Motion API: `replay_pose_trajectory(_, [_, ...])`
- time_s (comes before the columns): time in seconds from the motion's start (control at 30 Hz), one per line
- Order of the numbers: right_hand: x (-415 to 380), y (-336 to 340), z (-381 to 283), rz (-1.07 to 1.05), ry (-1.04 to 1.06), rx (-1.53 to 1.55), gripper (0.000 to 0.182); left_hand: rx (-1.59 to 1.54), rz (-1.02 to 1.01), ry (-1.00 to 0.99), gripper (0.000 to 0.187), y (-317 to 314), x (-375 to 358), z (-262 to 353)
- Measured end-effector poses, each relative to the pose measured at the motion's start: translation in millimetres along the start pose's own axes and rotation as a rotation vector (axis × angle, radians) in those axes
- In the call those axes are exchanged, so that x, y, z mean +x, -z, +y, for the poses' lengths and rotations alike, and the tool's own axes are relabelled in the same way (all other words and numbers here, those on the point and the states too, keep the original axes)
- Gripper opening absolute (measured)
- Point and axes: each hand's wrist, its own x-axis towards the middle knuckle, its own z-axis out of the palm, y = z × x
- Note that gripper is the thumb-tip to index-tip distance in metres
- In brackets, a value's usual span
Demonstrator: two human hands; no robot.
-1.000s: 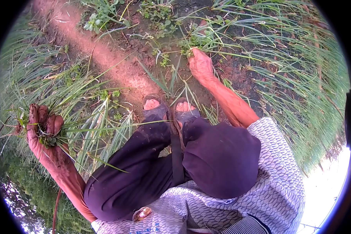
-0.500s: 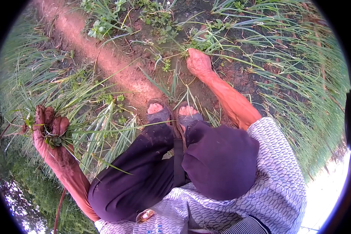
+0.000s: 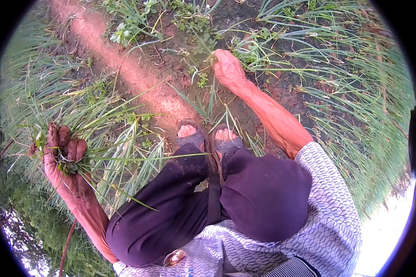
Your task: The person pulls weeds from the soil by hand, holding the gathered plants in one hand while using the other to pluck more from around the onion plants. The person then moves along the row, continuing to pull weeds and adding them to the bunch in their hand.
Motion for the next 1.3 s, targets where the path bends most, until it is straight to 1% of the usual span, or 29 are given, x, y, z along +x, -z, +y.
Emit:
replay_pose_trajectory(0.1, [13.7, -9.3, 2.6, -0.142, -0.029, -0.168, 0.016, 0.066, 0.154, -0.02, 0.015, -9.8, -2.0, -0.7])
replay_pose_trajectory(0.13, [15.6, -9.8, 1.1, -0.198, -0.04, -0.216, 0.019, 0.046, 0.091, 0.003, 0.015, -4.6, -0.5, 0.4])
replay_pose_trajectory(0.23, [27.2, -10.8, -6.7, -0.295, -0.079, -0.314, 0.017, 0.013, 0.036, 0.044, 0.015, 4.0, 2.4, 1.5])
replay_pose_trajectory(0.27, [31.9, -10.7, -10.0, -0.36, -0.145, -0.314, 0.021, 0.011, 0.047, 0.045, 0.015, 3.4, 2.6, 0.3])
replay_pose_trajectory(0.37, [44.2, -2.4, -24.1, -0.484, -0.205, -0.376, 0.022, 0.005, 0.059, 0.044, 0.015, -0.8, 3.3, -0.6])
replay_pose_trajectory(0.4, [45.5, -2.6, -24.0, -0.466, -0.215, -0.376, 0.023, -0.001, 0.057, 0.038, 0.016, -0.9, 2.7, -1.5])
replay_pose_trajectory(0.5, [49.4, -3.9, -26.2, -0.547, -0.192, -0.419, 0.024, 0.026, 0.081, 0.022, 0.017, -4.3, -1.8, -3.9])
replay_pose_trajectory(0.57, [53.4, -1.1, -28.7, -0.607, -0.14, -0.464, 0.024, 0.067, 0.087, 0.019, 0.018, -3.0, -5.0, -3.8])
replay_pose_trajectory(0.6, [54.8, -0.3, -30.5, -0.637, -0.113, -0.488, 0.024, 0.068, 0.058, 0.019, 0.019, 0.3, -5.8, -4.1])
replay_pose_trajectory(0.7, [51.9, -3.5, -31.0, -0.587, -0.098, -0.51, 0.018, 0.06, 0.09, 0.009, 0.019, 3.1, -8.3, -3.9])
replay_pose_trajectory(0.73, [47.3, -5.2, -27.4, -0.557, -0.038, -0.505, 0.018, 0.048, 0.087, 0.01, 0.02, 3.5, -8.2, -3.2])
replay_pose_trajectory(0.83, [32.9, -7.5, -19.3, -0.38, 0.062, -0.55, 0.017, 0.011, 0.056, 0.016, 0.022, 2.5, -5.1, -3.7])
replay_pose_trajectory(0.87, [33.4, -8.9, -15.4, -0.422, 0.087, -0.577, 0.016, 0.005, 0.034, 0.025, 0.022, 0.5, -3.8, -4.8])
replay_pose_trajectory(0.93, [36.2, -14.2, -16.5, -0.448, 0.062, -0.551, 0.017, 0.017, 0.001, 0.046, 0.023, -0.9, -2.2, -6.4])
replay_pose_trajectory(1.03, [41.1, -12.8, -30.2, -0.534, 0.043, -0.569, 0.018, 0.081, 0.034, 0.042, 0.024, 1.3, -2.5, -7.1])
replay_pose_trajectory(1.07, [42.8, -10.6, -30.9, -0.558, 0.043, -0.569, 0.018, 0.114, 0.099, 0.034, 0.026, -1.1, -4.2, -6.7])
replay_pose_trajectory(1.1, [44.9, -8.0, -31.4, -0.583, 0.044, -0.573, 0.018, 0.115, 0.172, 0.015, 0.022, -5.4, -5.4, -7.4])
replay_pose_trajectory(1.17, [49.2, -5.6, -31.3, -0.604, 0.025, -0.58, 0.018, 0.12, 0.205, -0.007, 0.027, -5.5, -7.9, -7.8])
replay_pose_trajectory(1.27, [46.1, -4.4, -33.4, -0.623, -0.017, -0.575, 0.02, 0.107, 0.117, 0.009, 0.03, 11.8, -9.2, -6.8])
replay_pose_trajectory(1.3, [45.4, -2.6, -34.1, -0.62, -0.016, -0.574, 0.02, 0.11, 0.124, 0.008, 0.029, 12.9, -10.8, -7.6])
